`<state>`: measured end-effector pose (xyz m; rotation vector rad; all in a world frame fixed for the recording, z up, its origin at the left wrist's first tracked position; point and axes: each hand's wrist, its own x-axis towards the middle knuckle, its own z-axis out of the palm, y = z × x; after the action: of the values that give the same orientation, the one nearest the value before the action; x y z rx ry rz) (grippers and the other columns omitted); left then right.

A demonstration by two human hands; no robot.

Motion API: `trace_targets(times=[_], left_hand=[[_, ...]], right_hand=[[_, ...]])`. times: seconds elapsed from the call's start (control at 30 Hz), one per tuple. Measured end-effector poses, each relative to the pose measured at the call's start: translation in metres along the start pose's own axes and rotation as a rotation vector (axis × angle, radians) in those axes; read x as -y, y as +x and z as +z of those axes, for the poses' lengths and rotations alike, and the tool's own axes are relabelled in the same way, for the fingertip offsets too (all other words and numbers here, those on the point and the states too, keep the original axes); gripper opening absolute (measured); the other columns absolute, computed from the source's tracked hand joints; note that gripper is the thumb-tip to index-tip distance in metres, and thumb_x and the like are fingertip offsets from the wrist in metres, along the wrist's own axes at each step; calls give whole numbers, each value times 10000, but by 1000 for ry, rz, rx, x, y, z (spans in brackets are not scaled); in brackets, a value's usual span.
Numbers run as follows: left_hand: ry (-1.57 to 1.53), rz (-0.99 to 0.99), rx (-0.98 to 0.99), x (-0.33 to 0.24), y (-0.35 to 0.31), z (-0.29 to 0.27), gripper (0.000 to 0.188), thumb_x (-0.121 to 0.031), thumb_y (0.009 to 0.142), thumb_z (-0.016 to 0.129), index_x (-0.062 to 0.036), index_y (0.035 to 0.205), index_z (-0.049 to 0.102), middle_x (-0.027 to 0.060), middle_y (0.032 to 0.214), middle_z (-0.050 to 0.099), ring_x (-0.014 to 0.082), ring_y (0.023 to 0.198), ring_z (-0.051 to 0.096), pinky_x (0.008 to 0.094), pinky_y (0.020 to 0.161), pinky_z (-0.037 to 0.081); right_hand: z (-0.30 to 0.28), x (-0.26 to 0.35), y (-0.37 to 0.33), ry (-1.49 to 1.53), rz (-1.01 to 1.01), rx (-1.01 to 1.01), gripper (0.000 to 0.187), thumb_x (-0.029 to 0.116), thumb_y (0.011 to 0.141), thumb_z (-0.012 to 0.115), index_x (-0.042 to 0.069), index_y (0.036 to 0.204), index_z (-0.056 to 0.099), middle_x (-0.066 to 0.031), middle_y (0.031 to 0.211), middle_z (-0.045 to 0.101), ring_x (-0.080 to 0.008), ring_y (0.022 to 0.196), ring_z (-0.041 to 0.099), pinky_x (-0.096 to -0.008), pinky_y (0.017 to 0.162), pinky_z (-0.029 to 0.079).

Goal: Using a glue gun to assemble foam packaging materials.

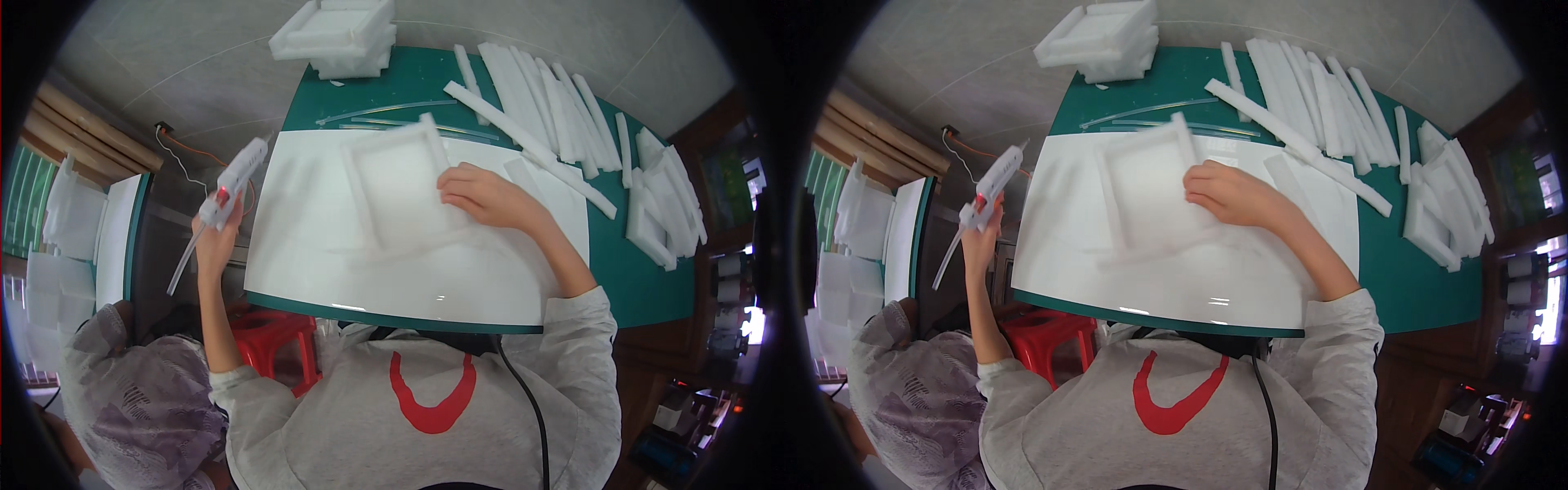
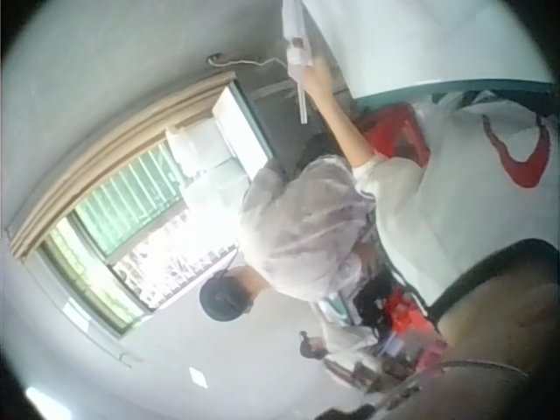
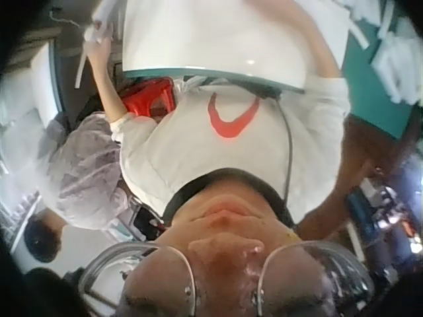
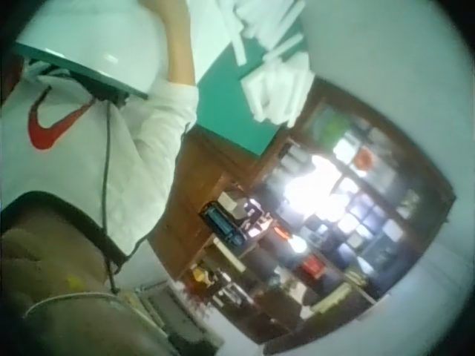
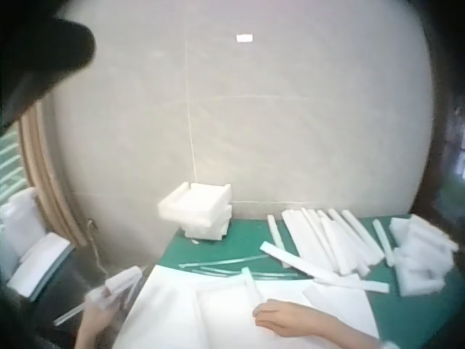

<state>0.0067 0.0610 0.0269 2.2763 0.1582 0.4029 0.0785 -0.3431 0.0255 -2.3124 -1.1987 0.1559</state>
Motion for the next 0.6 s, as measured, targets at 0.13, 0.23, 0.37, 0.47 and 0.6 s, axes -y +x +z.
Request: trace_targets(times=[0.13, 0.23, 0.37, 0.47, 0.6], left_hand=[[83, 366, -28, -6, 46, 15, 220, -107, 774, 607, -4, 968, 592, 67, 848, 577, 156, 711, 562, 257, 631, 423], [91, 433, 109, -15, 74, 35, 227, -76, 746, 611, -12, 962, 591, 111, 955, 555, 230, 825, 573, 283, 721, 433], [137, 578, 290, -20, 115, 74, 312, -57, 723, 603, -59, 1033, 566, 107, 949, 533, 285, 852, 556, 319, 739, 441], [253, 618, 391, -21, 143, 97, 374, -77, 727, 600, -87, 1093, 526, 113, 983, 518, 312, 880, 542, 355, 749, 441], [355, 700, 494, -9, 176, 132, 398, -155, 750, 609, -105, 1126, 488, 128, 1017, 507, 330, 893, 541, 389, 731, 444]], right_hand=[[-21, -7, -11, 63, 18, 101, 106, 51, 801, 568, 9, 859, 646, -82, 974, 631, -226, 917, 559, -317, 814, 446], [-26, -10, -17, 43, 39, 116, 116, 20, 777, 582, 21, 856, 666, -72, 998, 639, -217, 929, 567, -319, 808, 454], [-30, -10, -24, 38, 88, 135, 123, 45, 786, 582, 34, 871, 670, -63, 1016, 637, -219, 945, 565, -325, 816, 450], [-31, -6, -34, -37, 42, 77, 124, 70, 795, 578, 40, 870, 673, -55, 1027, 636, -225, 955, 565, -335, 827, 445], [-40, -11, -70, -17, 120, -82, 128, 96, 797, 572, 47, 880, 657, -70, 1034, 628, -238, 959, 568, -343, 842, 432]])
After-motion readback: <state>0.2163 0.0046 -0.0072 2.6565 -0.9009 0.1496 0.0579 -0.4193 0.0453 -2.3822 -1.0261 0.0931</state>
